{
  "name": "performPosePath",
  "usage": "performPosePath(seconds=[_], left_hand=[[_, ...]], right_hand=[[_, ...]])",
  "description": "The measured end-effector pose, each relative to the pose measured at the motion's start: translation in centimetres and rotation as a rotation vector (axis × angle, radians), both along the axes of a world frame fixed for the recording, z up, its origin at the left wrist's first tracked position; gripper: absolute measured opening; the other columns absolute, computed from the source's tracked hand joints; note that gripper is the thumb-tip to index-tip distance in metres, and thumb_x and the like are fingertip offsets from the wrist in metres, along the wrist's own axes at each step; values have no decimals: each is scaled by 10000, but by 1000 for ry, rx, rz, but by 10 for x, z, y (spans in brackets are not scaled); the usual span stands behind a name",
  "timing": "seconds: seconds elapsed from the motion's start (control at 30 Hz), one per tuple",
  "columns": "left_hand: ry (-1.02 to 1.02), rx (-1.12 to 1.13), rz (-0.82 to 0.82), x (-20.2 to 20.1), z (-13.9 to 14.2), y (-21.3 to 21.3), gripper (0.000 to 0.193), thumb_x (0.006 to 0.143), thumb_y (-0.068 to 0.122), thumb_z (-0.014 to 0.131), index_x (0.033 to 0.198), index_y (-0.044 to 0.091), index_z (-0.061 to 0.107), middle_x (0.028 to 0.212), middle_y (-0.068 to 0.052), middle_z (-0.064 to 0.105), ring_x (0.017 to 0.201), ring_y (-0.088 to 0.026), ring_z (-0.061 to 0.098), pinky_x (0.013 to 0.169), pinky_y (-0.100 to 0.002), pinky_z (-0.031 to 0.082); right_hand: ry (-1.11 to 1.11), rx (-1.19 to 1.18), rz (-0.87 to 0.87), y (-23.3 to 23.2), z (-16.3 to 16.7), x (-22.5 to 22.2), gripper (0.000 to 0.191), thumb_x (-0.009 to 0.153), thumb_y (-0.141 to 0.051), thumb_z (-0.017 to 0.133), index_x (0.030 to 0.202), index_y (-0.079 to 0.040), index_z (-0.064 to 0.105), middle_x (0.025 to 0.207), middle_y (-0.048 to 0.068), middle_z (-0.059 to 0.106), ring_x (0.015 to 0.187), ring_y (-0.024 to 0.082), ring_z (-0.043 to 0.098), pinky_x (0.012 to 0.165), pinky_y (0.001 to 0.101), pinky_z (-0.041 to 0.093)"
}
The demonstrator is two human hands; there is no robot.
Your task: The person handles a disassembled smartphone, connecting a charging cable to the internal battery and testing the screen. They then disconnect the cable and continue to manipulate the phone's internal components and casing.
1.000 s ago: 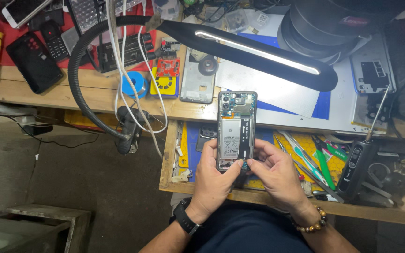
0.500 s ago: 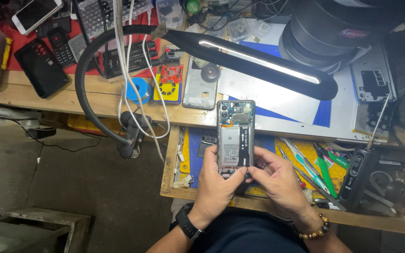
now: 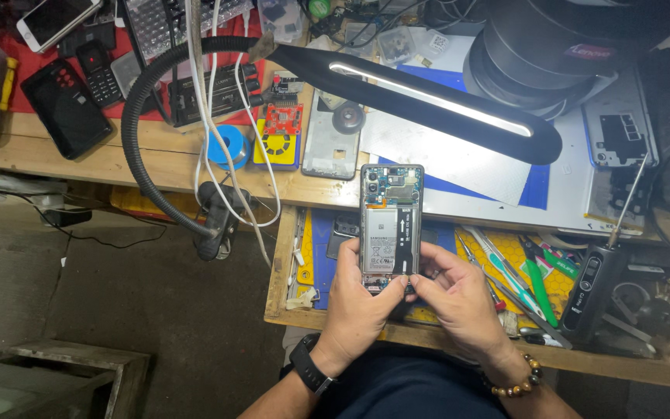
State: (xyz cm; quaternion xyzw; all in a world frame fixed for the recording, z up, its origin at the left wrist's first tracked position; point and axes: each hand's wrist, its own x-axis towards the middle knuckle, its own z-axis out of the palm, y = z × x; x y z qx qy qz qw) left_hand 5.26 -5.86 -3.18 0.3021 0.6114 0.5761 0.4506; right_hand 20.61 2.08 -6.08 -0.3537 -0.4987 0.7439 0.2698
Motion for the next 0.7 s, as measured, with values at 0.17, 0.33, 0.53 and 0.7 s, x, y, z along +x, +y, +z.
performPosePath(seconds=[0.17, 0.33, 0.53, 0.7], left_hand=[[4, 7, -6, 0, -2, 0, 526, 836, 74, 745, 1277, 9, 466, 1101, -71, 684, 968, -111, 688, 830, -277, 595], [34, 1, -14, -1, -2, 1, 524, 836, 87, 763, 1266, 11, 473, 1075, -78, 696, 949, -112, 691, 822, -277, 594], [-32, 11, -26, -2, 0, 1, 512, 849, 84, 749, 1268, 12, 465, 1070, -73, 699, 935, -106, 697, 807, -273, 602], [-62, 42, -30, -2, -2, 2, 517, 855, 44, 735, 1281, 2, 444, 1091, -79, 687, 949, -102, 698, 810, -265, 610]], right_hand=[[-21, -14, -11, 0, 0, -1, 467, 922, 26, 623, 1384, 76, 579, 1097, 121, 727, 875, 119, 671, 762, 262, 577], [-16, 11, 4, 1, 0, -1, 468, 926, 26, 629, 1388, 75, 579, 1090, 122, 729, 857, 120, 667, 754, 259, 575], [-16, -26, -13, 0, -1, -1, 460, 919, 30, 629, 1374, 79, 582, 1088, 116, 728, 866, 121, 673, 763, 265, 576], [-21, -25, 7, 3, -4, 3, 463, 931, 26, 627, 1388, 79, 577, 1068, 109, 724, 848, 121, 661, 762, 265, 570]])
